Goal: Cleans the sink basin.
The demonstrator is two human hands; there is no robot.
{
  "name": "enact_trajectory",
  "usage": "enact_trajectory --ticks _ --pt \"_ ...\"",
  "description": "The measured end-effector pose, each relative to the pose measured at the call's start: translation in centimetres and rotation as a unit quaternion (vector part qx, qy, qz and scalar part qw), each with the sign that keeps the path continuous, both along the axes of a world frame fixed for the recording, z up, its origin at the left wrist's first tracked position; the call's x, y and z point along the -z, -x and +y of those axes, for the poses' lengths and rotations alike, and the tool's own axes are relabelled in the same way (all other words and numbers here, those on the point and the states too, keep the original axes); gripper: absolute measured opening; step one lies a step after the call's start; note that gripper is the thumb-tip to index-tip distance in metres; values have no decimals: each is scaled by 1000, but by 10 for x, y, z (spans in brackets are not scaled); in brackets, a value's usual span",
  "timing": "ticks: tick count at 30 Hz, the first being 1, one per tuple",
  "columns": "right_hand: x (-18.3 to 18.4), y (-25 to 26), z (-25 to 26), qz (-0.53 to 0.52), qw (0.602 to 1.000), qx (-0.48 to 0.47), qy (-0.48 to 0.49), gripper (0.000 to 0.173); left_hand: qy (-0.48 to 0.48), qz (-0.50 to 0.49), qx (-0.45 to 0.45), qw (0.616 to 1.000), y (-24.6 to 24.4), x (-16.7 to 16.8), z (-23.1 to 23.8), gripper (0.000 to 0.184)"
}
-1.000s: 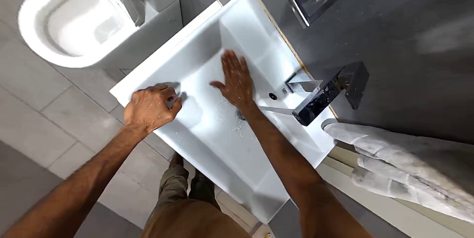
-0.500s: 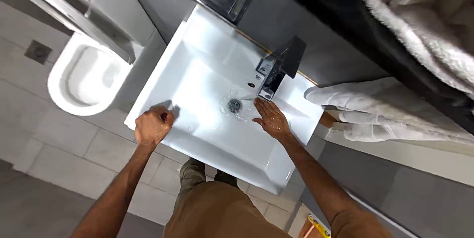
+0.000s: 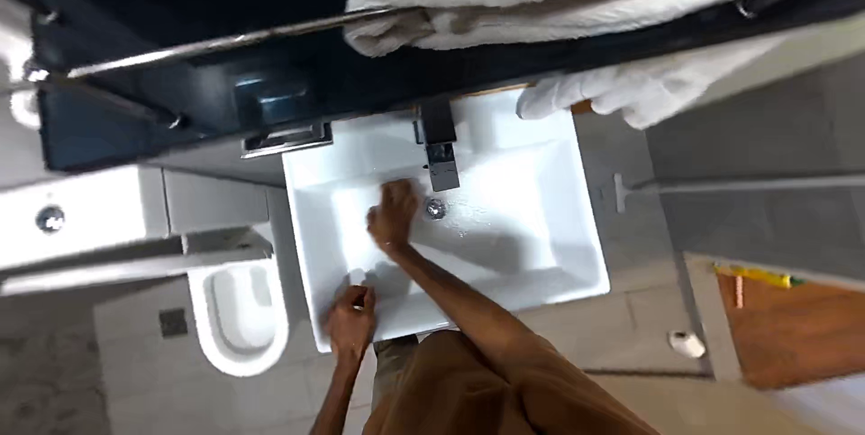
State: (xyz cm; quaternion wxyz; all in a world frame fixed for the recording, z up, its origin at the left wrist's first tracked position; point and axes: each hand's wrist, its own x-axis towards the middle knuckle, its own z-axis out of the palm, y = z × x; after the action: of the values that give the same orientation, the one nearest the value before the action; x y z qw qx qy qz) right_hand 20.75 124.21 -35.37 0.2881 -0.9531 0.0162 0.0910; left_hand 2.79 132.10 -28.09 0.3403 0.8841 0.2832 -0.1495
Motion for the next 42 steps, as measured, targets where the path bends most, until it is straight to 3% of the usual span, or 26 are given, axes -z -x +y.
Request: enact_trajectory --ticks 3,6,8,11,14,17,19,21,24,26,28,30,33,35,37,39,42 --pt "21 17 23 -61 997 -53 -22 59 82 -85 45 992 -7 -2 20 25" --pt "33 26 -36 -109 976 -191 -8 54 -14 -164 219 962 -39 -11 57 26" --pt "28 23 -93 -125 968 -216 -5 48 -99 -179 342 917 -77 -5 84 26" --pt "15 6 -170 -106 985 -134 31 46 -195 -169 463 848 -129 9 112 27" --pt "6 -38 -209 -104 994 -40 0 44 -221 -187 485 825 -153 17 117 34" --pt "7 -81 -222 -180 951 236 -84 48 -208 -223 461 833 -154 24 116 40" --pt "20 -93 -208 -250 896 353 -96 62 -204 -233 452 836 -154 24 117 38" --pt "18 -84 -152 -260 863 406 -153 66 -214 -236 453 833 -155 22 117 37" --pt "-5 -68 -43 -241 838 406 -274 65 -226 -221 462 828 -153 22 117 39" --pt "-7 -59 -3 -207 825 428 -305 69 -229 -213 466 828 -152 21 117 41" --pt "-7 -61 -24 -185 823 445 -301 58 -226 -223 463 828 -152 20 115 41" --pt "-5 -79 -85 -181 835 465 -234 44 -221 -236 462 826 -153 20 116 40" --pt "-3 -122 -172 -196 811 536 -130 48 -222 -246 457 825 -154 22 114 39" --pt "-2 -140 -186 -230 778 576 -103 54 -222 -245 455 827 -152 21 114 37" --pt "5 -140 -146 -263 762 579 -122 63 -218 -249 454 828 -152 21 116 35" --pt "5 -122 -76 -264 773 544 -190 70 -211 -259 447 830 -153 24 116 33" --pt "3 -74 30 -233 795 481 -286 69 -182 -274 430 841 -151 23 117 31"
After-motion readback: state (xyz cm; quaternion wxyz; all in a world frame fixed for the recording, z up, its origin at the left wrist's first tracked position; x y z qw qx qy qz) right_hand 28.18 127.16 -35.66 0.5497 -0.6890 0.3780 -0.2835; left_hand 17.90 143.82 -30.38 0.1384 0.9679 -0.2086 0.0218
